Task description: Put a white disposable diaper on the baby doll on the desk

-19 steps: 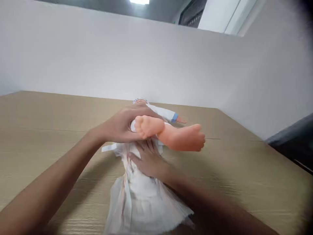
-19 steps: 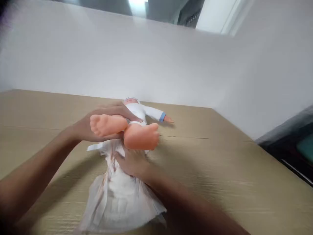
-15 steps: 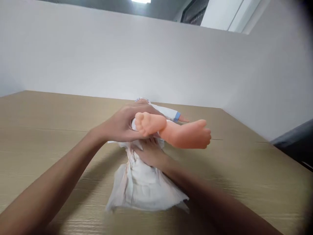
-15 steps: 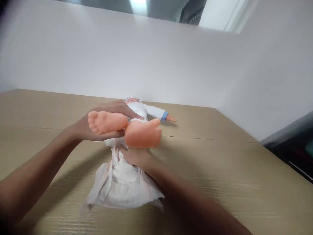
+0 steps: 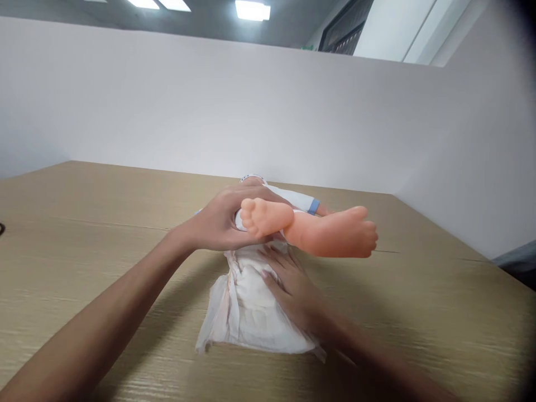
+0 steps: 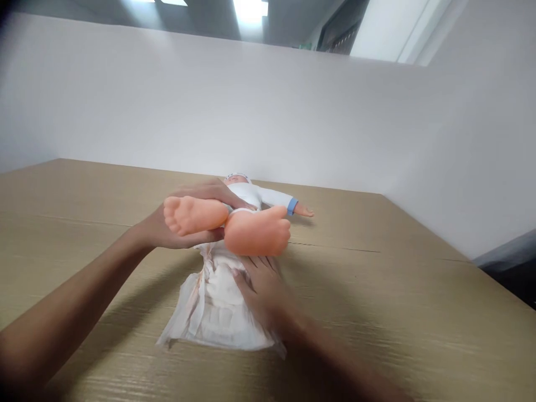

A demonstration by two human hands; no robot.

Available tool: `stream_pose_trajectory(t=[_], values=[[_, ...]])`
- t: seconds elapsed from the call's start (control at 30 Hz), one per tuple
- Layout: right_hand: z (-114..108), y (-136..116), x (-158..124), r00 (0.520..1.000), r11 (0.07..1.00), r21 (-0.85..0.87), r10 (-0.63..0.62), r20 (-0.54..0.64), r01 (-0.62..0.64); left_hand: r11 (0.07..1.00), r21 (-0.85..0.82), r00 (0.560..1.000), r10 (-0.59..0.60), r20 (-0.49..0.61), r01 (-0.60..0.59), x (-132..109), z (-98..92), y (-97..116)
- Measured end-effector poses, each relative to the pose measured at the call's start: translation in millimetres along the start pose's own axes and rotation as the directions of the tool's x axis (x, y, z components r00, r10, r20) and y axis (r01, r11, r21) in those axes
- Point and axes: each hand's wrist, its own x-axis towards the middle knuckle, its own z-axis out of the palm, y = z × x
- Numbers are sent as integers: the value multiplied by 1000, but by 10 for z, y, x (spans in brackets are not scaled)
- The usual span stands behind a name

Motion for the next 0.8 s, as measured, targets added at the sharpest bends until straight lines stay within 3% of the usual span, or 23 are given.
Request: stream_pose_trajectory(t=[0.17, 0.33, 0.4, 0.63, 0.8], values=[[-221, 101, -495, 994, 998, 65, 10, -109, -3, 999, -7, 998, 49, -26, -49, -4, 52, 6], [-329, 107, -532, 915, 999, 53, 15, -402, 7, 999, -12, 999, 47, -24, -47, -57, 137, 17], [-361, 22, -480, 884, 997, 65, -12, -468, 49, 999, 0, 999, 47, -22, -47, -97, 172, 20], [-599, -300, -266, 866, 951, 137, -185, -465, 276, 999, -22, 995, 50, 85, -49, -256, 334, 70], [-661, -295, -199, 859, 891, 202, -296, -418, 406, 998, -15, 991, 62, 122, -61, -392, 414, 114]])
